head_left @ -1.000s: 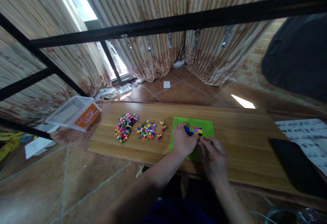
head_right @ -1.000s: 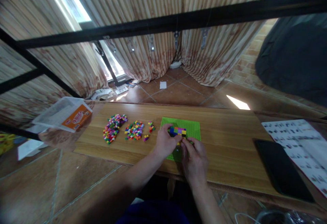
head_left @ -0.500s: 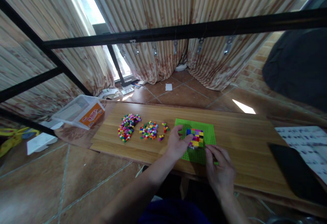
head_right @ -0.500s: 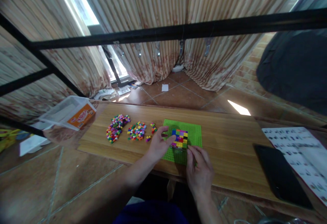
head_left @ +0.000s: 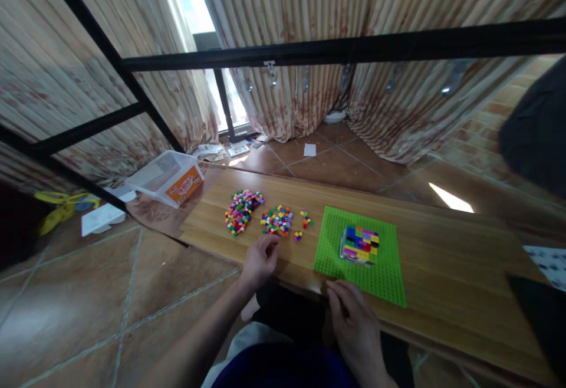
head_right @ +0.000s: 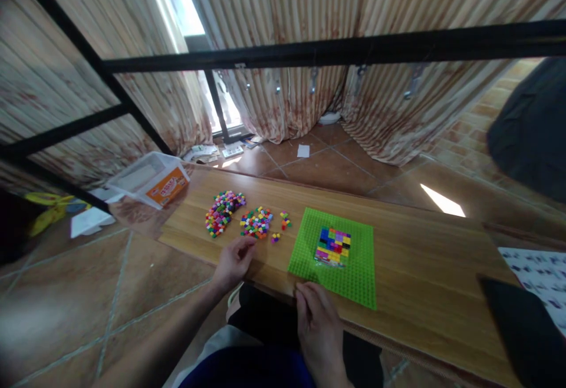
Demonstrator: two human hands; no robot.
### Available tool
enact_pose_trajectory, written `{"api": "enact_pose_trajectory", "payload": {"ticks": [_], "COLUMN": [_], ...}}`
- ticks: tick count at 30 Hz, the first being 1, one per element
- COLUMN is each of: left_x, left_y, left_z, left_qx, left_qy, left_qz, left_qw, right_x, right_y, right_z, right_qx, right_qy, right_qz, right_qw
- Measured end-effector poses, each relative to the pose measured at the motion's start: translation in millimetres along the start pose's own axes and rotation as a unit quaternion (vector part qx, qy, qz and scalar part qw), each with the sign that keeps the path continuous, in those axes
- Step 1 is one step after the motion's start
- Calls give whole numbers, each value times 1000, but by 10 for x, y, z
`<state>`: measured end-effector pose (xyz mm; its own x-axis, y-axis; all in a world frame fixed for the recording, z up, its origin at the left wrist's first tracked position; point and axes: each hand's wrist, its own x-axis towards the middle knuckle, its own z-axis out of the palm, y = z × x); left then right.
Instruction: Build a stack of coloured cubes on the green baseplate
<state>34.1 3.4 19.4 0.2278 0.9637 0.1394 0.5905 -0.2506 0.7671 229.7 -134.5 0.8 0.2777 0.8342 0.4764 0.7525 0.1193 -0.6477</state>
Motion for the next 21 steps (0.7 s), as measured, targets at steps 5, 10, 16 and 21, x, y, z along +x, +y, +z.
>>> {"api": "enact_pose_trajectory", "payload": {"ticks": [5, 10, 16, 21], "left_x": [-33, -68, -87, -94], "left_y": [-80, -79, -83, -70], "left_z": [14, 115, 115, 115], "left_qx": [55, 112, 133, 142], "left_qy": [5, 17, 9, 11], "left_qz": [62, 79, 88, 96], "left_qw": [997, 990, 987, 985], "right_x": [73, 268, 584, 800], "right_y": [-33, -63, -93, -91], "right_z": [181, 320, 437, 584], "right_qx": [18, 19, 7, -39], "right_qy": [-41, -63, -104, -119], "right_qz": [-9, -13, -21, -34], "right_qw": [999, 998, 994, 992]}}
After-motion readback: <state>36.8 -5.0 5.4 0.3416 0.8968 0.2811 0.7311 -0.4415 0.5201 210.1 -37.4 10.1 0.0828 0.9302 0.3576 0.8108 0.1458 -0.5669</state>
